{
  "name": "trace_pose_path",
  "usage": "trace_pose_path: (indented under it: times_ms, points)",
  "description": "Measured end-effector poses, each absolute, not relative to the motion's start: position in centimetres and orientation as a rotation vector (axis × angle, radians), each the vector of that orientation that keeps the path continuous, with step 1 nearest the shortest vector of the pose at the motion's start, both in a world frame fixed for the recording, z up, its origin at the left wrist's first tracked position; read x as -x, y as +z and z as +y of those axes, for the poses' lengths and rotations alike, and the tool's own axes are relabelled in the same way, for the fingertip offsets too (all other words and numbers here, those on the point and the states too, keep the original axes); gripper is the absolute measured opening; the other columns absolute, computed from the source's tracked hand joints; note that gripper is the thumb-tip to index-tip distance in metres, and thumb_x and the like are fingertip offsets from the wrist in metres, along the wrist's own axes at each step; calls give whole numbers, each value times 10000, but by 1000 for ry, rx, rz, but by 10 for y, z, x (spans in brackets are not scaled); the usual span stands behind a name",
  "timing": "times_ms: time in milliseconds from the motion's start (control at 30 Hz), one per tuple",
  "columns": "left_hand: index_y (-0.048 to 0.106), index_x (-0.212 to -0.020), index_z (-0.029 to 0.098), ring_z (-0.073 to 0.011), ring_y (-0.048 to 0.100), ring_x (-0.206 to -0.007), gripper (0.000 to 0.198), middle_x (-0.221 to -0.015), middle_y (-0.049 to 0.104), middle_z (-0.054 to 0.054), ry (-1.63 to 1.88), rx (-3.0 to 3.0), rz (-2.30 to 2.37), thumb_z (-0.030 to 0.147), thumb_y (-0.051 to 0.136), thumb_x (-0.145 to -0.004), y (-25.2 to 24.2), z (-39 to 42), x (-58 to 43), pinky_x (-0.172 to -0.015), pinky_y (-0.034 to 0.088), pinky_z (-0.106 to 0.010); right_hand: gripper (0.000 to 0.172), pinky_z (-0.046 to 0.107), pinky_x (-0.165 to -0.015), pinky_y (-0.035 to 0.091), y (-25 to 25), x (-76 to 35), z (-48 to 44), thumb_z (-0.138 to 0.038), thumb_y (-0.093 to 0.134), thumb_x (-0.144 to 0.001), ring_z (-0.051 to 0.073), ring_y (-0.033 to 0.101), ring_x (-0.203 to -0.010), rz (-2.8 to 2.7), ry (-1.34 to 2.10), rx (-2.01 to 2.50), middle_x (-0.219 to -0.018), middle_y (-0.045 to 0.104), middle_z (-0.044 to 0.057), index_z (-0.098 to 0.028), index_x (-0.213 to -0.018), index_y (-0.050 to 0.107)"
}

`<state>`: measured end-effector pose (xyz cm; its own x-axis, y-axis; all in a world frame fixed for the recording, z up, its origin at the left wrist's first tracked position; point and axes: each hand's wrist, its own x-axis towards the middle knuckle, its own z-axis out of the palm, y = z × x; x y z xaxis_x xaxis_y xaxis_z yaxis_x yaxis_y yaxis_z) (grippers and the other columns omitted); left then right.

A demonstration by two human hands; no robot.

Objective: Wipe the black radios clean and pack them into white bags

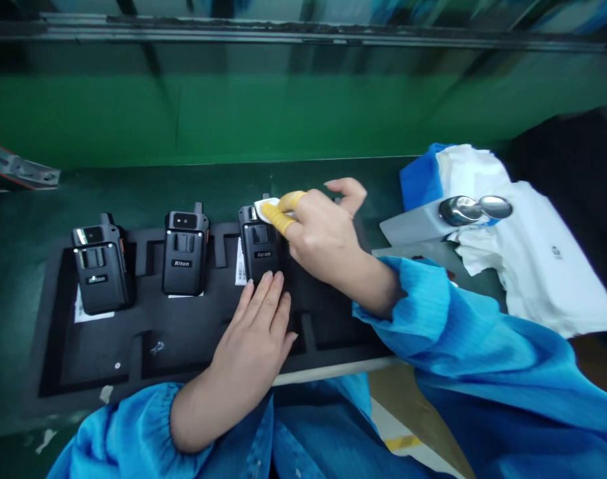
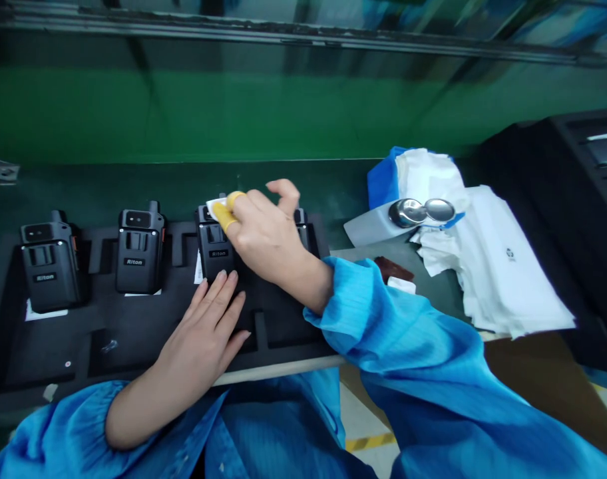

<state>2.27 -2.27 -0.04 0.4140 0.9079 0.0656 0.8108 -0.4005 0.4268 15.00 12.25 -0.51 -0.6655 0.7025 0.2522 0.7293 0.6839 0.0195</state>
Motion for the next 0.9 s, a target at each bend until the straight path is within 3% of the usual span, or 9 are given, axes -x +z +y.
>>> trace_pose_path:
  times_ms: [200, 400, 633, 900]
  points:
    - [545, -1214, 29, -329, 410, -1338, 374, -1392, 472, -250, 393, -2358, 1467, 202, 498, -886, 0, -21, -22, -1052, 420, -521, 302, 427, -935, 137, -11, -151, 124, -101, 411, -895, 137, 450, -817, -2698, -167, 1016, -791, 593, -6, -200, -769, 666]
    - [580, -1174, 30, -326, 462, -1301, 343, -1350, 528, -227, 467, -2350, 1505, 200, 482, -893, 2, -20, -21, -1044, 430, -516, 328, 428, -897, 174, -5, -175, 107, -105, 391, -882, 127, 454, -763, -2596, -174, 1144, -780, 589, 2, -195, -716, 660]
    - [554, -1227, 33, -311, 450, -1314, 382, -1331, 556, -204, 430, -2304, 1523, 214, 468, -902, 1, -22, -22, -1094, 364, -526, 348, 389, -904, 144, -2, -153, 76, -116, 415, -897, 122, 418, -733, -2791, -188, 906, -680, 560, -31, -217, -660, 649]
    - [577, -1189, 26, -332, 434, -1321, 361, -1351, 529, -224, 452, -2315, 1497, 214, 493, -892, 2, -20, -22, -1082, 380, -517, 338, 379, -907, 155, 1, -167, 78, -76, 410, -893, 126, 428, -760, -2741, -233, 869, -691, 544, -29, -197, -682, 645]
